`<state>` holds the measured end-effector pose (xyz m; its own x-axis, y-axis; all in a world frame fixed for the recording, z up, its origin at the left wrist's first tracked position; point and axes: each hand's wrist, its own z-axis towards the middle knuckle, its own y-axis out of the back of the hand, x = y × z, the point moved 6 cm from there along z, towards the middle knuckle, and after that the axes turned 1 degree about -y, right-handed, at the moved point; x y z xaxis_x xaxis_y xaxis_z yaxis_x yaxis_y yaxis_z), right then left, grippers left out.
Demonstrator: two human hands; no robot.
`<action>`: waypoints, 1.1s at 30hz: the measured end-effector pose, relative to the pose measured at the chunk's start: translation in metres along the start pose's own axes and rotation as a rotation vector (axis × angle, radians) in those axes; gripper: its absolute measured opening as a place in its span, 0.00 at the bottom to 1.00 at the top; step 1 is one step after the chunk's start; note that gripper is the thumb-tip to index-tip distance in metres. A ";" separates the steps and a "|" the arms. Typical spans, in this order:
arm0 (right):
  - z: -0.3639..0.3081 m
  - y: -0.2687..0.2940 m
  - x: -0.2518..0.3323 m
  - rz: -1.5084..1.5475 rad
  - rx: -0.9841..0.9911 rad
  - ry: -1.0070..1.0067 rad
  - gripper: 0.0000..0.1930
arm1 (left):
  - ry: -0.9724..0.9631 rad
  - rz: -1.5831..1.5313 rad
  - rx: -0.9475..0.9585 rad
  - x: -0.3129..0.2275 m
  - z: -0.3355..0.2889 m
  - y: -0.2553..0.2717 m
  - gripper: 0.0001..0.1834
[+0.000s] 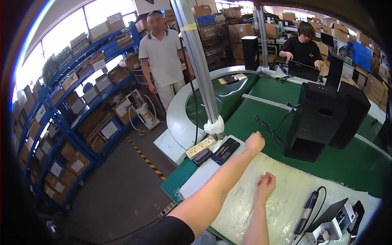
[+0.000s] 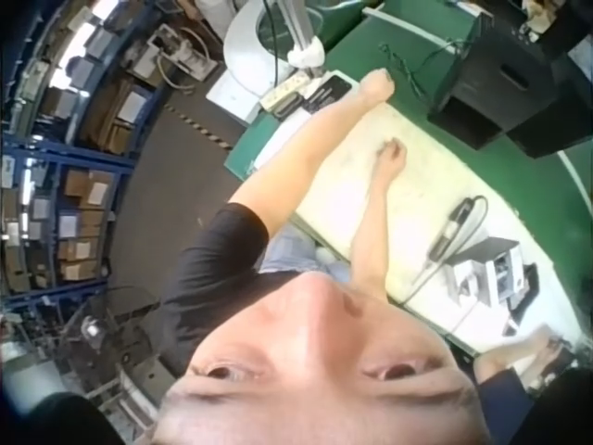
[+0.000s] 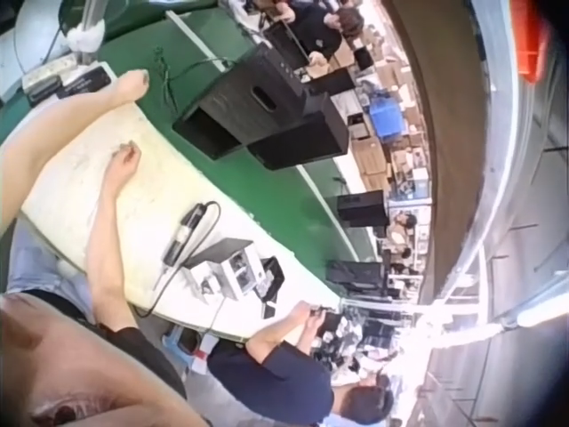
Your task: The person is assembling electronic components by fastening screws using an electric screwdriver at a manufacturing station.
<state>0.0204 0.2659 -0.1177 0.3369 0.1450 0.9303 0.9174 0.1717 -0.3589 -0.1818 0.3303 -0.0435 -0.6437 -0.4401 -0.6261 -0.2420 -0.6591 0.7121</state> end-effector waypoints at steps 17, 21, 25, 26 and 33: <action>-0.006 -0.005 -0.003 -0.203 0.047 -0.013 0.08 | -0.427 0.157 0.109 0.006 -0.070 -0.027 0.09; -0.007 -0.009 -0.005 -0.251 0.062 -0.010 0.08 | -0.444 0.138 0.059 0.008 -0.070 -0.024 0.09; -0.009 -0.010 0.000 -0.266 0.065 0.006 0.08 | -0.452 0.151 0.051 0.008 -0.069 -0.022 0.09; -0.008 -0.010 0.000 -0.265 0.062 0.008 0.08 | -0.447 0.153 0.065 0.008 -0.069 -0.024 0.09; -0.008 -0.005 -0.002 -0.297 0.072 0.023 0.08 | -0.420 0.161 0.103 0.004 -0.073 -0.025 0.08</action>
<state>0.0167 0.2568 -0.1174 0.0618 0.0561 0.9965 0.9594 0.2718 -0.0748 -0.1251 0.3004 -0.0865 -0.9124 -0.2322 -0.3370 -0.1720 -0.5297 0.8306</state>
